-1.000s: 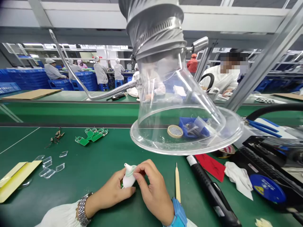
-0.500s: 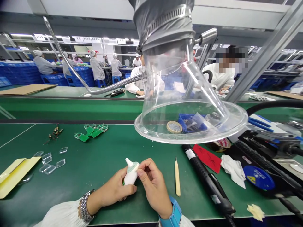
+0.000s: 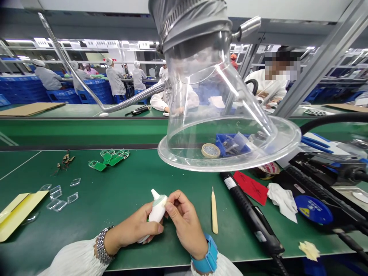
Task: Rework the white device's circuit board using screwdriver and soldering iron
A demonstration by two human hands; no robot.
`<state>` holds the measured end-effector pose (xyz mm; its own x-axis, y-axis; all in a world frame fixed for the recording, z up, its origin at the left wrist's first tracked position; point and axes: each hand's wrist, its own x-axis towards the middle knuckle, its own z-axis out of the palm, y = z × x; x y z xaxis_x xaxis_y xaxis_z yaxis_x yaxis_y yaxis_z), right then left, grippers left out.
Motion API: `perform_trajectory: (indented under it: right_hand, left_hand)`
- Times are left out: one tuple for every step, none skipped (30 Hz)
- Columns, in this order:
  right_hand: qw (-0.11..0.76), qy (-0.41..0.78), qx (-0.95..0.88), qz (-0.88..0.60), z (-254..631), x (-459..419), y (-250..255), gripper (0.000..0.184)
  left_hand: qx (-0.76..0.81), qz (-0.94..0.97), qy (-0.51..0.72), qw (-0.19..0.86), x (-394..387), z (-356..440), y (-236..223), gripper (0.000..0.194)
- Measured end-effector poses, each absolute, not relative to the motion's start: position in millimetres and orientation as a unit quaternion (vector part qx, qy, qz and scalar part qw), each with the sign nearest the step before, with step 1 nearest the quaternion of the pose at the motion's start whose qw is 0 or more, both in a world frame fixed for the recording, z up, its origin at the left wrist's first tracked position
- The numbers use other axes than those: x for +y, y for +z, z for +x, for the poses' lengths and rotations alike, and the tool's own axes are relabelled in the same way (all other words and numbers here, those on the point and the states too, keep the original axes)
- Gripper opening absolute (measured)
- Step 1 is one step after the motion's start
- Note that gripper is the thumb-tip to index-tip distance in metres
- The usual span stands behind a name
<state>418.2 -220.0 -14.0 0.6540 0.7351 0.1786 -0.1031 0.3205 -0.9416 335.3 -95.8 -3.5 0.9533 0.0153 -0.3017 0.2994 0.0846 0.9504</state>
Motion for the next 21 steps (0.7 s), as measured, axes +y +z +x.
perform_trajectory:
  right_hand:
    - [0.756,0.287,-0.305,-0.503,418.4,-220.0,-15.1,0.022]
    - [0.759,0.295,-0.301,-0.497,418.6,-220.0,-16.0,0.022]
    - [0.761,0.301,-0.297,-0.492,418.7,-219.9,-16.6,0.022]
    - [0.763,0.305,-0.293,-0.49,418.7,-219.8,-17.1,0.022]
    - [0.764,0.308,-0.289,-0.488,418.7,-219.7,-17.4,0.022]
    - [0.765,0.31,-0.287,-0.486,418.6,-219.7,-17.5,0.022]
    - [0.766,0.313,-0.285,-0.484,418.5,-219.6,-17.5,0.022]
    - [0.768,0.315,-0.282,-0.482,418.3,-219.5,-17.5,0.022]
    - [0.769,0.317,-0.279,-0.481,418.1,-219.4,-17.5,0.022]
    - [0.77,0.319,-0.274,-0.48,417.9,-219.2,-17.4,0.023]
    - [0.771,0.32,-0.269,-0.481,417.6,-218.9,-17.3,0.023]
    - [0.771,0.32,-0.263,-0.483,417.3,-218.6,-17.2,0.024]
    - [0.772,0.32,-0.258,-0.484,416.9,-218.2,-16.9,0.025]
    - [0.772,0.32,-0.255,-0.486,416.5,-217.8,-16.5,0.025]
    - [0.773,0.32,-0.252,-0.487,416.0,-217.5,-16.1,0.026]
    - [0.774,0.319,-0.249,-0.487,415.6,-217.2,-15.5,0.026]
    - [0.775,0.319,-0.247,-0.487,415.3,-216.9,-14.9,0.026]
    - [0.776,0.319,-0.244,-0.487,415.0,-216.7,-14.3,0.026]
    - [0.776,0.319,-0.242,-0.487,414.8,-216.5,-13.9,0.026]
    - [0.777,0.32,-0.241,-0.486,414.7,-216.4,-13.6,0.026]
    - [0.777,0.32,-0.24,-0.486,414.7,-216.2,-13.4,0.026]
  left_hand:
    - [0.117,0.664,-0.102,0.732,-95.8,335.3,-3.4,0.024]
    - [0.116,0.66,-0.105,0.734,-95.9,335.3,-3.3,0.024]
    - [0.114,0.659,-0.106,0.735,-95.9,335.1,-3.1,0.023]
    - [0.112,0.66,-0.105,0.736,-96.0,334.9,-3.1,0.023]
    - [0.111,0.659,-0.104,0.736,-96.0,334.6,-3.2,0.022]
    - [0.109,0.659,-0.103,0.737,-96.0,334.3,-3.4,0.022]
    - [0.109,0.659,-0.101,0.737,-95.9,334.0,-3.7,0.022]
    - [0.11,0.66,-0.1,0.736,-95.9,333.7,-4.1,0.022]
    - [0.111,0.662,-0.098,0.735,-95.8,333.6,-4.6,0.022]
    - [0.113,0.665,-0.096,0.732,-95.8,333.5,-5.0,0.022]
    - [0.115,0.67,-0.095,0.727,-95.9,333.6,-5.3,0.022]
    - [0.117,0.676,-0.093,0.722,-96.0,333.7,-5.5,0.022]
    - [0.118,0.683,-0.089,0.715,-96.2,334.0,-5.5,0.022]
    - [0.119,0.691,-0.083,0.708,-96.5,334.3,-5.3,0.022]
    - [0.119,0.699,-0.074,0.701,-96.7,334.7,-5.1,0.023]
    - [0.118,0.706,-0.065,0.695,-96.9,335.0,-4.9,0.023]
    - [0.116,0.712,-0.057,0.691,-97.0,335.2,-4.8,0.024]
    - [0.114,0.716,-0.05,0.687,-97.1,335.3,-4.7,0.024]
    - [0.112,0.717,-0.046,0.686,-97.1,335.3,-4.7,0.025]
    - [0.11,0.718,-0.043,0.686,-97.0,335.1,-4.8,0.025]
    - [0.109,0.716,-0.042,0.688,-97.0,334.8,-5.0,0.025]
